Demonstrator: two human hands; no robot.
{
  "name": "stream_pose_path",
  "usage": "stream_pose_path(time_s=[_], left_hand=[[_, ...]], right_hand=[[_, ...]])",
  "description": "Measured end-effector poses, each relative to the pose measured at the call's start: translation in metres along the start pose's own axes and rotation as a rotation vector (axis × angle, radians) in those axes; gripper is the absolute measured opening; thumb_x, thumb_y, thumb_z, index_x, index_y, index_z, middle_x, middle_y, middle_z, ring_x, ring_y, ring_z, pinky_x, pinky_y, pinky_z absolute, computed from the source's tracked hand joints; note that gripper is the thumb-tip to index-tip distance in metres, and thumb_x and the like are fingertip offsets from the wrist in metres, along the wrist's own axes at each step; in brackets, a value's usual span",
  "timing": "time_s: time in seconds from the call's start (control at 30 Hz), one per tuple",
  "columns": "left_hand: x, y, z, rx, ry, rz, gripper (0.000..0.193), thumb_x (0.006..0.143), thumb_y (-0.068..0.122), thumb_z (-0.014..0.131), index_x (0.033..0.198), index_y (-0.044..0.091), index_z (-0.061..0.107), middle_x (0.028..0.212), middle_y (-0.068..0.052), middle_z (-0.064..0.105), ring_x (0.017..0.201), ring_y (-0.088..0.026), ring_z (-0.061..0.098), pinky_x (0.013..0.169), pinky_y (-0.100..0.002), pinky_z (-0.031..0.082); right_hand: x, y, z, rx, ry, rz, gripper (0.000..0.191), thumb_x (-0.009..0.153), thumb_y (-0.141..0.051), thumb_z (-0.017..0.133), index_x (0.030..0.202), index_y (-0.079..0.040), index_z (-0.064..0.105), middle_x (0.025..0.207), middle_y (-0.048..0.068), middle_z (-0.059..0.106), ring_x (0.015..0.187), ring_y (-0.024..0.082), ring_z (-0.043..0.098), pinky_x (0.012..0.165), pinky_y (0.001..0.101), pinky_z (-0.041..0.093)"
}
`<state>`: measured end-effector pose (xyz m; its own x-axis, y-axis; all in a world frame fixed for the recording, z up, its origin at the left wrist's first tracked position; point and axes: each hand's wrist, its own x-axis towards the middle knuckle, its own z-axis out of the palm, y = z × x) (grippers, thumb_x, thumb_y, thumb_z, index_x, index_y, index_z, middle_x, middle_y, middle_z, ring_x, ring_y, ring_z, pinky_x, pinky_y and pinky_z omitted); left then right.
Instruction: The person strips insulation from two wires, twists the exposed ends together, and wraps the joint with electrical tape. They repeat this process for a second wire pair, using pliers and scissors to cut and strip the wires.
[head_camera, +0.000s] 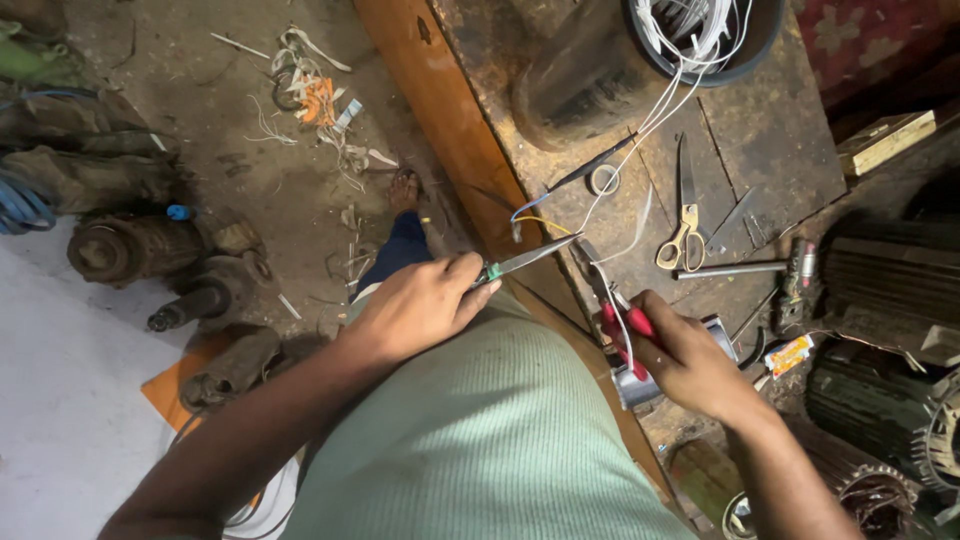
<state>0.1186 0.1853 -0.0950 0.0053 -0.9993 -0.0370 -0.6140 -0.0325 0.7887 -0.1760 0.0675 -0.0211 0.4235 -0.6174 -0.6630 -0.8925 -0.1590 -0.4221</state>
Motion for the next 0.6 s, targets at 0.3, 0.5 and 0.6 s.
stream_pose_path(time_s=[0.3,0.5,0.6], left_hand=[[-0.004,-0.005,0.01,-0.038,0.054,0.037,0.031,0.1,0.034,0.063,0.097,0.004,0.059,0.086,-0.021,0.069,0.073,-0.043,0.068,0.062,-0.051,0.054],[-0.004,-0.008,0.015,-0.036,0.084,0.061,0.03,0.101,0.034,0.062,0.096,0.004,0.057,0.085,-0.021,0.068,0.075,-0.043,0.067,0.064,-0.051,0.053],[-0.003,-0.009,0.014,-0.019,0.061,0.05,0.029,0.1,0.034,0.062,0.098,0.005,0.058,0.085,-0.022,0.068,0.073,-0.044,0.067,0.063,-0.052,0.053]], right_hand=[[0.013,0.044,0.01,0.37,-0.202,0.035,0.041,0.081,-0.012,0.082,0.111,-0.006,0.055,0.078,0.014,0.068,0.063,0.032,0.071,0.065,0.0435,0.058],[0.034,0.059,0.02,0.454,-0.156,-0.187,0.082,0.062,-0.009,0.092,0.131,-0.006,0.049,0.095,0.017,0.062,0.083,0.034,0.066,0.071,0.0483,0.059],[0.02,0.046,0.02,-0.037,0.215,-0.365,0.073,0.065,-0.018,0.087,0.126,0.0,0.051,0.107,0.024,0.06,0.094,0.038,0.064,0.08,0.0463,0.053]])
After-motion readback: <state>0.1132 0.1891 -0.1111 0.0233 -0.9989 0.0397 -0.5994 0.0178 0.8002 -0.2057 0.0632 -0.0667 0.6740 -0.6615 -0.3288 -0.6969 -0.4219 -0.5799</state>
